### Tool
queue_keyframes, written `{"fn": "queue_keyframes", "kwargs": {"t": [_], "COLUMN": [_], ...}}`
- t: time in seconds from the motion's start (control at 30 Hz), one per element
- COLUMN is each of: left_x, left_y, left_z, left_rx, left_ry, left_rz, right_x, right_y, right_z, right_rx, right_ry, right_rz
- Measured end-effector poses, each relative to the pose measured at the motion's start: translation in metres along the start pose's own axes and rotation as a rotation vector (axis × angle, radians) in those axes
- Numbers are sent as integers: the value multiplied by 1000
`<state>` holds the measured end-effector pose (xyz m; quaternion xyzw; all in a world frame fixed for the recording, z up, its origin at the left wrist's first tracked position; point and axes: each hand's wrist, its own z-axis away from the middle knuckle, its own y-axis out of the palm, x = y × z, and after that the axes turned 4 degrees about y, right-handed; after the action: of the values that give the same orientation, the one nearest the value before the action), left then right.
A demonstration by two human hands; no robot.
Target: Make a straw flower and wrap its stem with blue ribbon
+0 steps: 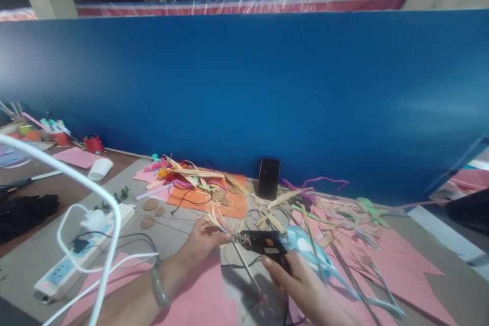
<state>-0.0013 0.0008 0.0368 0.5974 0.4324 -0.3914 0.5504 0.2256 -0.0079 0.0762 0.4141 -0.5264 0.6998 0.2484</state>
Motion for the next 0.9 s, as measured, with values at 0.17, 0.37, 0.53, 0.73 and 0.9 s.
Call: {"fn": "queue_keyframes", "kwargs": {"t": [0.17,0.37,0.53,0.73,0.9], "left_x": [-4,0,4,9,13], "left_y": [1,1,-1,-4,-6], "left_z": [0,-1,-2,-3,-4], "left_rx": [16,-11,31,20,38], "left_ry": [13,7,18,41,56], "left_rz": [-50,-28,9,-4,26], "right_x": [1,2,2,-4,-11], "right_y": [-1,-1,-3,-2,0], "right_z": [1,2,3,3,2], "right_rx": [3,23,-20,-30,-87], "right_ry": [5,33,23,21,43], "right_rz": [0,20,65,58,86]}}
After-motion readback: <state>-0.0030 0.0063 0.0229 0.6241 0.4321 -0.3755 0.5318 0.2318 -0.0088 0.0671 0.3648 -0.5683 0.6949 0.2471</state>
